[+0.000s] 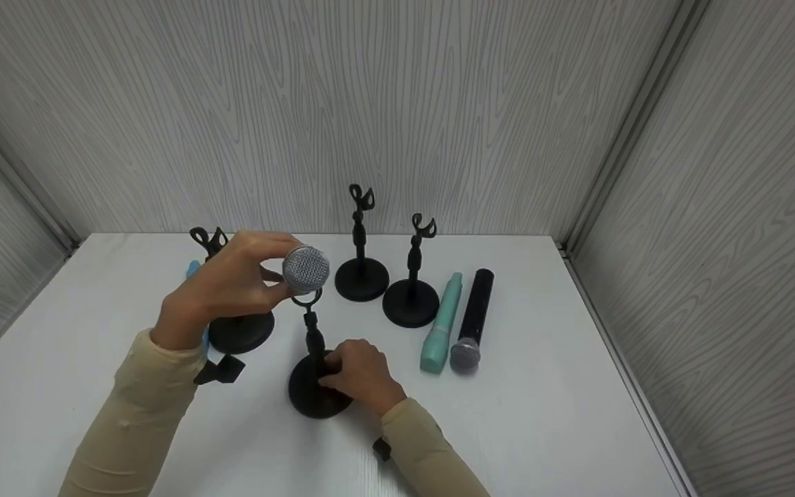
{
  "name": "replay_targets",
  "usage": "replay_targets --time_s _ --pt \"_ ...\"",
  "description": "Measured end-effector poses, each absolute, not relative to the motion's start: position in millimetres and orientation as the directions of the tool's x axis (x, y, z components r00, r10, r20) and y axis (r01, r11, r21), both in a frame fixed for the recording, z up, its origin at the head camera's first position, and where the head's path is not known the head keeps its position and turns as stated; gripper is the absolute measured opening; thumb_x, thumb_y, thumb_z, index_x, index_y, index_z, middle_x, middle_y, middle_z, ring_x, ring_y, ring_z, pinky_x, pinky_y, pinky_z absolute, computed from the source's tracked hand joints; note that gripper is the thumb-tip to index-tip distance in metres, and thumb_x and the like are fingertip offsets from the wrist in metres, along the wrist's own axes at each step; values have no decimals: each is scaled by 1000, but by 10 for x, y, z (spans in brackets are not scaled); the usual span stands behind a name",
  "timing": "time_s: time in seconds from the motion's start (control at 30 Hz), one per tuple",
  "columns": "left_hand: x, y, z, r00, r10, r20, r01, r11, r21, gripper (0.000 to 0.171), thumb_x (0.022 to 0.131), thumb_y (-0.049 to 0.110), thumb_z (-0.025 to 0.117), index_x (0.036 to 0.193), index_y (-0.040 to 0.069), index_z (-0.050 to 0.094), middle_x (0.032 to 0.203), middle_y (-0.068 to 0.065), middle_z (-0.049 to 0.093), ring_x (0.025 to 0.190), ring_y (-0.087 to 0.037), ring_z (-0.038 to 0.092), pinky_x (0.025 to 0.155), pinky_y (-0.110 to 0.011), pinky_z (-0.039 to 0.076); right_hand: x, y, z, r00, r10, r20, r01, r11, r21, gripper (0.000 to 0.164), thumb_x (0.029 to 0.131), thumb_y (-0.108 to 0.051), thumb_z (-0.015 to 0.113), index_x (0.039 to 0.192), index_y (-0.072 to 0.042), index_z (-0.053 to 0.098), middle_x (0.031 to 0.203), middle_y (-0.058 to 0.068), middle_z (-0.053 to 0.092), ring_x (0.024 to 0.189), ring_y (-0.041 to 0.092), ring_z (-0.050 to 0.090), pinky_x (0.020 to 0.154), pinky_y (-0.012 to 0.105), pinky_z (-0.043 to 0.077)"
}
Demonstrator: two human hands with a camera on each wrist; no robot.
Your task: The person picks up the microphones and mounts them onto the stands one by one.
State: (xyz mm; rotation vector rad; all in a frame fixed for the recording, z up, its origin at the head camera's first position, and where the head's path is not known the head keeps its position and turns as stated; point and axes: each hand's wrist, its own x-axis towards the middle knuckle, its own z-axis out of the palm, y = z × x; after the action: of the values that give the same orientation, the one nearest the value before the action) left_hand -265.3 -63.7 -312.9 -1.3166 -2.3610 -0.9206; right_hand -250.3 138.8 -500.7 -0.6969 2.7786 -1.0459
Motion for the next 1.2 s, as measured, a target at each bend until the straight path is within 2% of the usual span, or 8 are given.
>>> replay_targets --time_s 0.2,0.4,0.57,0.7,0.83,1.0,1.1,1.2 --pt "-2621 -561 -3184 -540 642 545 842 406 355 37 81 -8 71 115 7 76 105 -8 75 100 -21 72 89 -38 60 -2502 1431 -5004 -892 -447 72 -387 671 -632 10 82 -21 87 88 -13 84 101 -1 77 93 13 68 75 25 55" --pt "-2557 -416 -3192 -523 637 566 849 443 287 35 81 -8 69 113 6 74 104 -9 73 97 -22 71 87 -37 61 -2507 1490 -5005 -886 -454 92 -409 675 -614 10 82 -22 86 81 -13 82 93 -2 76 82 12 65 67 23 51" --pt "-2505 -343 -3209 -544 606 581 821 528 217 33 86 1 73 118 7 71 108 -6 72 97 -22 73 83 -40 62 -2517 1496 -5000 -887 -451 98 -409 668 -622 10 83 -22 87 83 -13 82 94 -2 76 82 10 65 69 23 51" --pt "-2495 -304 -3277 -578 584 570 784 591 190 35 91 11 74 125 10 66 117 -4 70 104 -21 74 81 -42 63 -2514 1496 -5008 -890 -445 100 -405 672 -620 10 82 -21 87 86 -12 83 95 -1 77 84 9 65 71 25 53" --pt "-2508 -287 -3367 -605 581 544 776 582 242 36 98 13 68 132 8 57 123 -7 67 112 -22 70 88 -43 62 -2514 1494 -5010 -889 -447 102 -408 670 -619 11 82 -20 87 86 -10 83 96 1 77 85 12 67 73 27 54" --pt "-2555 -300 -3459 -621 599 505 783 493 379 37 103 10 61 138 6 48 127 -10 64 117 -22 65 99 -42 57 -2519 1492 -5008 -892 -442 90 -397 672 -625 12 82 -20 87 88 -10 83 97 2 77 87 13 67 75 28 55" --pt "-2582 -314 -3500 -617 618 487 785 439 437 44 103 14 63 142 6 44 131 -9 60 120 -20 62 101 -36 56 -2512 1488 -5001 -897 -436 73 -378 671 -638 13 82 -20 87 90 -10 83 97 2 77 88 13 68 76 28 56" --pt "-2601 -332 -3524 -597 639 484 798 417 435 60 98 19 72 146 4 40 135 -10 57 124 -20 59 106 -36 53 -2510 1487 -4987 -903 -427 49 -352 669 -654 14 83 -20 87 92 -10 83 97 2 77 89 13 69 76 29 57"
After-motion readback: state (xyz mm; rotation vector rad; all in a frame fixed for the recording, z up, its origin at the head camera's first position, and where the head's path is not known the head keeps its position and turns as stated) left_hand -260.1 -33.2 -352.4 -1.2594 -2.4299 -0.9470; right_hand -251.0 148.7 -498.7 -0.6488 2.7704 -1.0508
